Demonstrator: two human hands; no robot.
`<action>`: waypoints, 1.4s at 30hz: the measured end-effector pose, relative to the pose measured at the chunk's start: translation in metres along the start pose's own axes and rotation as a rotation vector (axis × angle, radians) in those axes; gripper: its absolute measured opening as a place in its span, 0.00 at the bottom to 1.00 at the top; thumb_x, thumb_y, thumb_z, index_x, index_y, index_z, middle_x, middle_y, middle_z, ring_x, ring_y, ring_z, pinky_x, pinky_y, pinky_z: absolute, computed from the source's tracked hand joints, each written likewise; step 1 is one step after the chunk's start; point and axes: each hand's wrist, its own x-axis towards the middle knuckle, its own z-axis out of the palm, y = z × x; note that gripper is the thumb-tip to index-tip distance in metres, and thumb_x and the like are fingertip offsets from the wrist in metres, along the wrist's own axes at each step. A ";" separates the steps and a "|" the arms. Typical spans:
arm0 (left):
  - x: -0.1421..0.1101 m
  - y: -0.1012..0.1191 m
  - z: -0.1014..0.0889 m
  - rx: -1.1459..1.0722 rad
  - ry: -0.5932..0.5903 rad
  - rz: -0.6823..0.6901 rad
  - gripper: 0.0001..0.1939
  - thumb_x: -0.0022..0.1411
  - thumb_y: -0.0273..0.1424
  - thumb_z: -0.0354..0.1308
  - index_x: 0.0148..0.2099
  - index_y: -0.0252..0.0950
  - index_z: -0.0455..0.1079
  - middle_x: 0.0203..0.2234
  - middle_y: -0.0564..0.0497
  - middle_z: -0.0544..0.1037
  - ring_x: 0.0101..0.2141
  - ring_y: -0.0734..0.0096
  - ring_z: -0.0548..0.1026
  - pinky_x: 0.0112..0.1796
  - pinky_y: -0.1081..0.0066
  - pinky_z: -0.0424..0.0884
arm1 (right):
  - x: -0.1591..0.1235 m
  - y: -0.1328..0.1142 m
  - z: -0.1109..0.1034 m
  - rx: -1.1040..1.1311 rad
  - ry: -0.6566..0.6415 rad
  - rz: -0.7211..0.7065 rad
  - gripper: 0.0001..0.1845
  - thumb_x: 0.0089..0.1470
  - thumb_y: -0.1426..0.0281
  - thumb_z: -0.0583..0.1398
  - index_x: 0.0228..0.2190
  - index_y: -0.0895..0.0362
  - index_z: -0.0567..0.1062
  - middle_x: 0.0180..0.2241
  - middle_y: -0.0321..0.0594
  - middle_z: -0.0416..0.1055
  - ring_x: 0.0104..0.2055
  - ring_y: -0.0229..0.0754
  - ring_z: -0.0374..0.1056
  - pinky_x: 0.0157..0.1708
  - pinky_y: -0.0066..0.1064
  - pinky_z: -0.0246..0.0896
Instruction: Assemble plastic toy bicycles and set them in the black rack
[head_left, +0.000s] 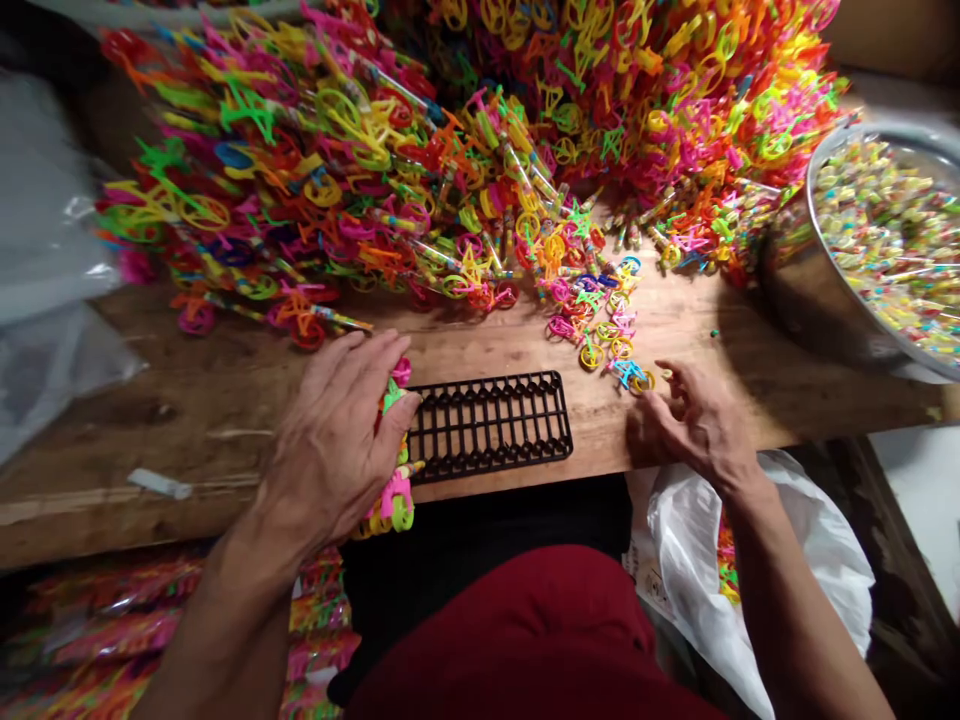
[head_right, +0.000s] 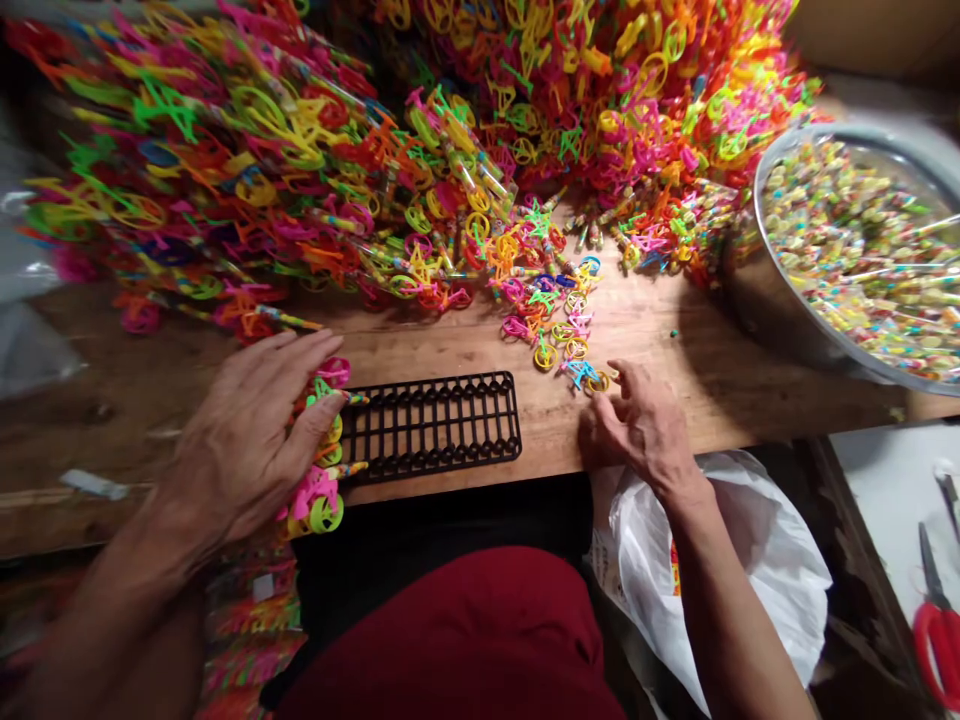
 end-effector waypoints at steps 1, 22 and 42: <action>0.000 0.000 0.000 0.001 0.001 -0.006 0.32 0.76 0.40 0.40 0.65 0.19 0.68 0.60 0.33 0.74 0.63 0.42 0.69 0.64 0.46 0.65 | -0.001 0.003 0.003 -0.020 -0.036 -0.011 0.18 0.61 0.61 0.59 0.50 0.55 0.75 0.35 0.42 0.74 0.35 0.45 0.70 0.36 0.36 0.61; 0.000 0.018 -0.027 -0.049 -0.046 -0.169 0.23 0.72 0.42 0.52 0.63 0.39 0.72 0.69 0.44 0.65 0.73 0.46 0.51 0.68 0.38 0.53 | 0.004 -0.082 0.041 0.281 0.247 -0.285 0.12 0.62 0.68 0.63 0.47 0.55 0.74 0.37 0.41 0.80 0.29 0.39 0.72 0.30 0.32 0.65; 0.042 0.054 -0.040 -1.556 -0.352 -0.696 0.17 0.55 0.39 0.72 0.36 0.30 0.73 0.29 0.51 0.77 0.26 0.75 0.78 0.29 0.72 0.80 | 0.021 -0.143 0.004 0.534 0.130 -0.351 0.25 0.69 0.70 0.52 0.65 0.54 0.68 0.45 0.50 0.76 0.42 0.45 0.75 0.37 0.35 0.73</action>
